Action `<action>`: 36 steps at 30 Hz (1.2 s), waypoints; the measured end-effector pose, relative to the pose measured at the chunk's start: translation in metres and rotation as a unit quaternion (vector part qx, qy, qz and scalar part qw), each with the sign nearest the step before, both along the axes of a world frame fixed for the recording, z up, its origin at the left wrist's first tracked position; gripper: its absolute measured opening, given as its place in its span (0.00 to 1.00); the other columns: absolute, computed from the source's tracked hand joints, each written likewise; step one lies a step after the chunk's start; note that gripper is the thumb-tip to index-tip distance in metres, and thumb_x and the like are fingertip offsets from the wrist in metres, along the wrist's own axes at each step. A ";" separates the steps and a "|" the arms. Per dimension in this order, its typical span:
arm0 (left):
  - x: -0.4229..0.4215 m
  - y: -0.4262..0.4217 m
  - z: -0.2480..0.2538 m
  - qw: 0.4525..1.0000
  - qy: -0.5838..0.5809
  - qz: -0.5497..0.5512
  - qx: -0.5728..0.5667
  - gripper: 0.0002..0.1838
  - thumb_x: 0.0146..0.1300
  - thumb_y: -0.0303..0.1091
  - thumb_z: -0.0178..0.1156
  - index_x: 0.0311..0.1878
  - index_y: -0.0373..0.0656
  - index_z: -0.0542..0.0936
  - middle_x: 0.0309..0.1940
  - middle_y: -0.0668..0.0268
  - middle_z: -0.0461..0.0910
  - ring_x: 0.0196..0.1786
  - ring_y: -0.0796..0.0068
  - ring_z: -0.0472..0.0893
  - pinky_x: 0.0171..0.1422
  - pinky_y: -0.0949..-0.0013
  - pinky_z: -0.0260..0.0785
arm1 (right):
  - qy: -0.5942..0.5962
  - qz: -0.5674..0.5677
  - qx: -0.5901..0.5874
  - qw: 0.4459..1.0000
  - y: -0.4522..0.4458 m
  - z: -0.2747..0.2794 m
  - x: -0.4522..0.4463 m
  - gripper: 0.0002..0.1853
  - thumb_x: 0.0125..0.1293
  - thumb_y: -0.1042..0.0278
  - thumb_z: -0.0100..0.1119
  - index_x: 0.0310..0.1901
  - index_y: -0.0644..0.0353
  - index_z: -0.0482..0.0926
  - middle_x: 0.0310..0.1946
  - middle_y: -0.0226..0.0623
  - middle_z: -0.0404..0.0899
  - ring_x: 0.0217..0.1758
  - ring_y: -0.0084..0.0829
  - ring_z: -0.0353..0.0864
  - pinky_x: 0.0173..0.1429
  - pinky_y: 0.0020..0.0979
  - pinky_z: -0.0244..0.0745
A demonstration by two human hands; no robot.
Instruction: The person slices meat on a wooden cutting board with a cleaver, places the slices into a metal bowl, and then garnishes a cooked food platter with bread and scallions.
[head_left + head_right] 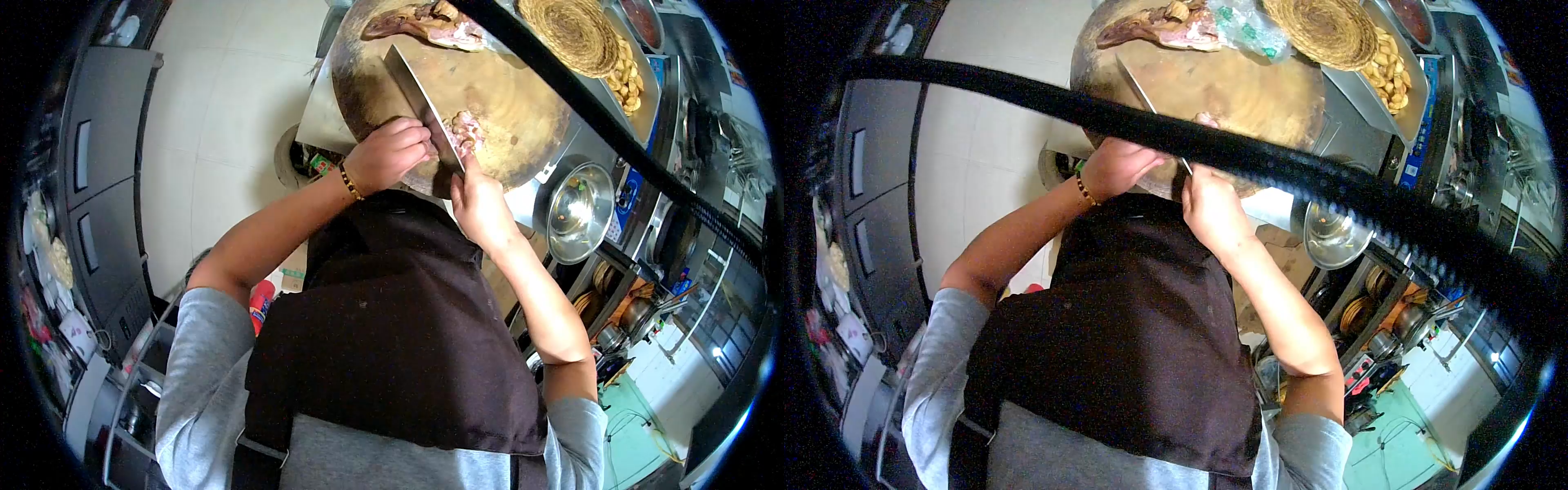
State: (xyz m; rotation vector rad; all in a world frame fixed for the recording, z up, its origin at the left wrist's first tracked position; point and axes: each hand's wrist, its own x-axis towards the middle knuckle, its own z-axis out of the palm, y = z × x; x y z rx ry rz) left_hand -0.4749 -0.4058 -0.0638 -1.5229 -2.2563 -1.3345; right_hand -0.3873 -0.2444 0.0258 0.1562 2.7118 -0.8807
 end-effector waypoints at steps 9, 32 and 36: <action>0.009 -0.004 -0.002 0.999 -0.003 0.027 -0.027 0.08 0.48 0.29 0.61 0.31 0.38 0.75 0.39 0.61 0.74 0.45 0.62 0.73 0.51 0.66 0.67 | -0.067 0.049 -0.017 0.996 0.012 0.066 0.001 0.12 0.60 0.75 0.50 0.44 0.69 0.64 0.25 0.62 0.73 0.37 0.58 0.75 0.37 0.44 0.71; 0.011 -0.008 0.000 1.000 -0.018 0.021 0.001 0.07 0.50 0.28 0.58 0.32 0.37 0.75 0.39 0.60 0.74 0.44 0.61 0.73 0.49 0.66 0.68 | -0.032 0.015 0.012 0.999 -0.006 0.003 -0.004 0.20 0.60 0.74 0.51 0.52 0.70 0.62 0.25 0.62 0.74 0.35 0.59 0.76 0.37 0.49 0.70; 0.008 -0.016 0.004 0.999 -0.029 0.011 -0.016 0.06 0.53 0.27 0.54 0.35 0.36 0.75 0.39 0.60 0.74 0.44 0.61 0.73 0.50 0.66 0.68 | 0.030 0.039 0.005 0.999 0.004 0.003 -0.007 0.19 0.60 0.74 0.51 0.52 0.70 0.62 0.25 0.62 0.74 0.35 0.58 0.76 0.37 0.47 0.71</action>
